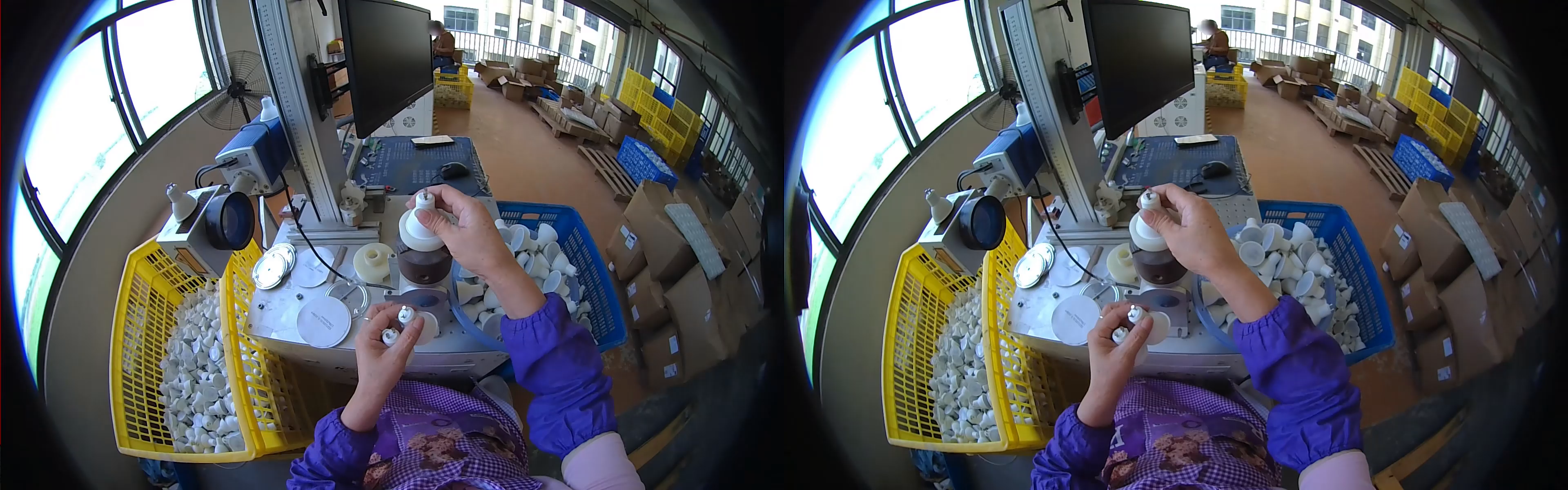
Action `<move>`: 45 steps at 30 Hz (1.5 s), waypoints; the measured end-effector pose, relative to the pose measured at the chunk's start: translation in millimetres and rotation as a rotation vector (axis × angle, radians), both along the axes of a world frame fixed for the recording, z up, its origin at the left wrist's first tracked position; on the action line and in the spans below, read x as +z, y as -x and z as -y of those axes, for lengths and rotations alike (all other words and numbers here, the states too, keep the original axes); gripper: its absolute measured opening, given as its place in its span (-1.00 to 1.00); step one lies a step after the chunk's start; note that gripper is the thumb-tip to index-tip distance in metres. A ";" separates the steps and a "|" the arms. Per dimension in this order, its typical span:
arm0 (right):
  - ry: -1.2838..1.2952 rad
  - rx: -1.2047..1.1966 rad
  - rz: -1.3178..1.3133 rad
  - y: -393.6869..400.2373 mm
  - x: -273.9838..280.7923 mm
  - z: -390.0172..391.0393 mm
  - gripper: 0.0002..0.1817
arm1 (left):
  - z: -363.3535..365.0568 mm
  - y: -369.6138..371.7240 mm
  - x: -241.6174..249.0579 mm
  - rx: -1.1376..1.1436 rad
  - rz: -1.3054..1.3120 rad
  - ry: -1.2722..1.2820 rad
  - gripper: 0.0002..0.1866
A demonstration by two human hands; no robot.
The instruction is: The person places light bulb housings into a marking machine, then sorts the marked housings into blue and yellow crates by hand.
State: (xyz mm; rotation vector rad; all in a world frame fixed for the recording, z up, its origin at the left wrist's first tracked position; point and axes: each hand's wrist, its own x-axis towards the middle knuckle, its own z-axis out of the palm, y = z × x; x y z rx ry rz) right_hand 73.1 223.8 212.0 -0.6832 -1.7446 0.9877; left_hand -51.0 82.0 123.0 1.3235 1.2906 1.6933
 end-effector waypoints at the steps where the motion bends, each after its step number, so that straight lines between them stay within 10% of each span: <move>1: 0.003 0.010 0.016 -0.7 1.7 1.5 -0.64 | 3.1 -4.1 -9.6 -0.037 0.003 0.031 -0.78; 23: 0.039 0.025 -0.050 2.9 -3.1 10.2 -0.65 | 59.9 -43.6 -163.7 -0.226 -0.184 0.462 -0.66; 37: -0.189 -0.970 0.533 -195.7 -95.7 100.7 -0.62 | 62.6 -51.8 -179.8 -0.311 -0.148 0.539 -0.69; 45: 0.112 -0.864 0.465 -236.0 -121.6 104.9 -0.59 | 65.2 -54.2 -173.0 -0.306 -0.096 0.522 -0.70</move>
